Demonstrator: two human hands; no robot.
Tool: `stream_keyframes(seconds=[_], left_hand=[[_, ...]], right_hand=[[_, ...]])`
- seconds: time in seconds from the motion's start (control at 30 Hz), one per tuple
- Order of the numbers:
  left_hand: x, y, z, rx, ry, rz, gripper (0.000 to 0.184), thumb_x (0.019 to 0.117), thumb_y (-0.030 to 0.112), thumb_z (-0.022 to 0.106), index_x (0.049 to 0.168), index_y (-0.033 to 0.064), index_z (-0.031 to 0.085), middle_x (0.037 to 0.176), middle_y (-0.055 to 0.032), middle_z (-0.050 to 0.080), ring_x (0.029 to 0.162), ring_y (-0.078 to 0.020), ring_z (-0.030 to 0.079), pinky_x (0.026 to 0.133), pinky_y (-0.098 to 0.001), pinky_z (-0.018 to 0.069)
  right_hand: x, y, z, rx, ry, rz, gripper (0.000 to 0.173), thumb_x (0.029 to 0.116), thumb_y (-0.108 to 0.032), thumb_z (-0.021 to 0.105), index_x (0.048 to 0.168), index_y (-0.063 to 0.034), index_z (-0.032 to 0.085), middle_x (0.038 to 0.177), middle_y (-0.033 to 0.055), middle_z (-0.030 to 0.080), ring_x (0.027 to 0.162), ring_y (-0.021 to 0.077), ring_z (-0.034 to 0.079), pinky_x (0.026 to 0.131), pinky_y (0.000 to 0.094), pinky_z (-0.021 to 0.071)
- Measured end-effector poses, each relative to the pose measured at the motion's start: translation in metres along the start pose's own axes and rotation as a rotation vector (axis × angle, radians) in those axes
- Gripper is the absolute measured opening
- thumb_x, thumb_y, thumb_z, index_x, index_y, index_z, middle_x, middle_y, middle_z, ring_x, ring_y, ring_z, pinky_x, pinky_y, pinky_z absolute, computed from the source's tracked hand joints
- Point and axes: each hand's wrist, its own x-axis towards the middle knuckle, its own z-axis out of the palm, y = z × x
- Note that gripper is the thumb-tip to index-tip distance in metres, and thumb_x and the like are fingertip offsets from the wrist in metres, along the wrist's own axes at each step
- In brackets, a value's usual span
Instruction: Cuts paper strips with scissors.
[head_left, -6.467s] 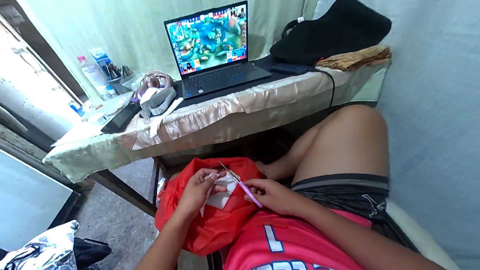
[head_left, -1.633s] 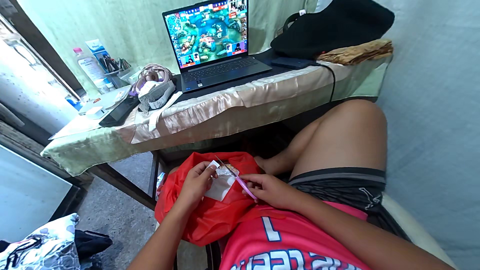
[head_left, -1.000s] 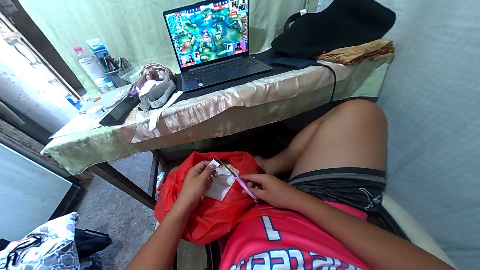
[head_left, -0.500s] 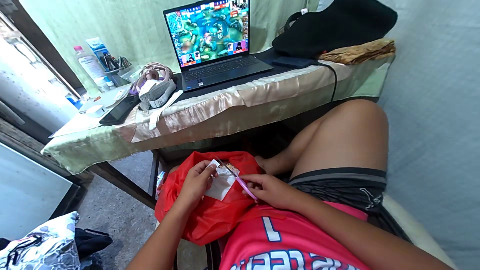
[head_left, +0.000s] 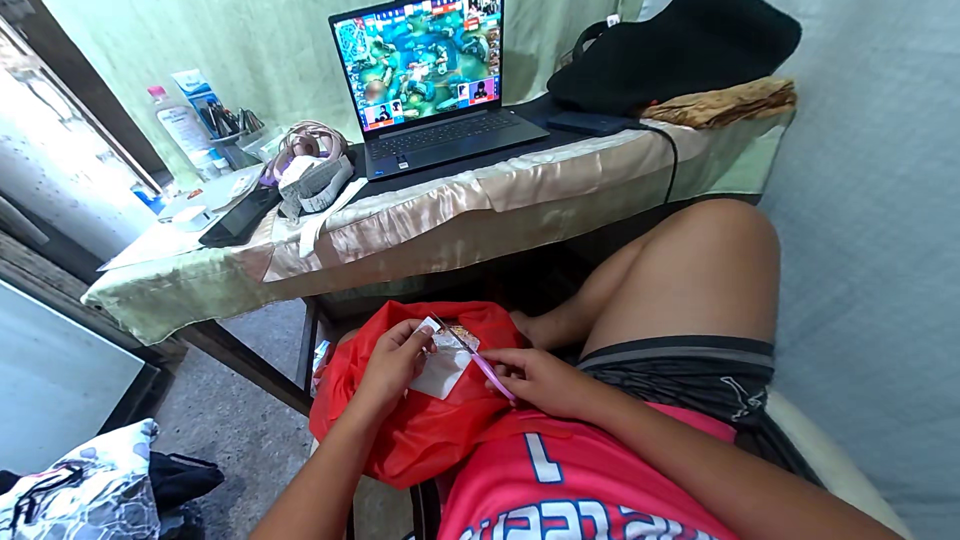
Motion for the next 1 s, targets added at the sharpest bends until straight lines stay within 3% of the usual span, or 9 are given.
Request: stream_keyframes(seconds=[1.0], left_hand=[[0.0016,-0.0015,-0.0009,-0.009,0.005,-0.002,0.023,0.1081,0.018,0.05,0.11,0.003,0.066,0.085,-0.0045,0.066,0.053,-0.0067,0.049,0.048,-0.0202,0.0408]], right_hand=[[0.0012,-0.0015,-0.0022,-0.008,-0.005,0.007,0.043,0.1038,-0.029,0.061,0.145,-0.018,0.057,0.097,-0.0004,0.071,0.074,0.0062,0.067,0.068,0.024,0.0584]])
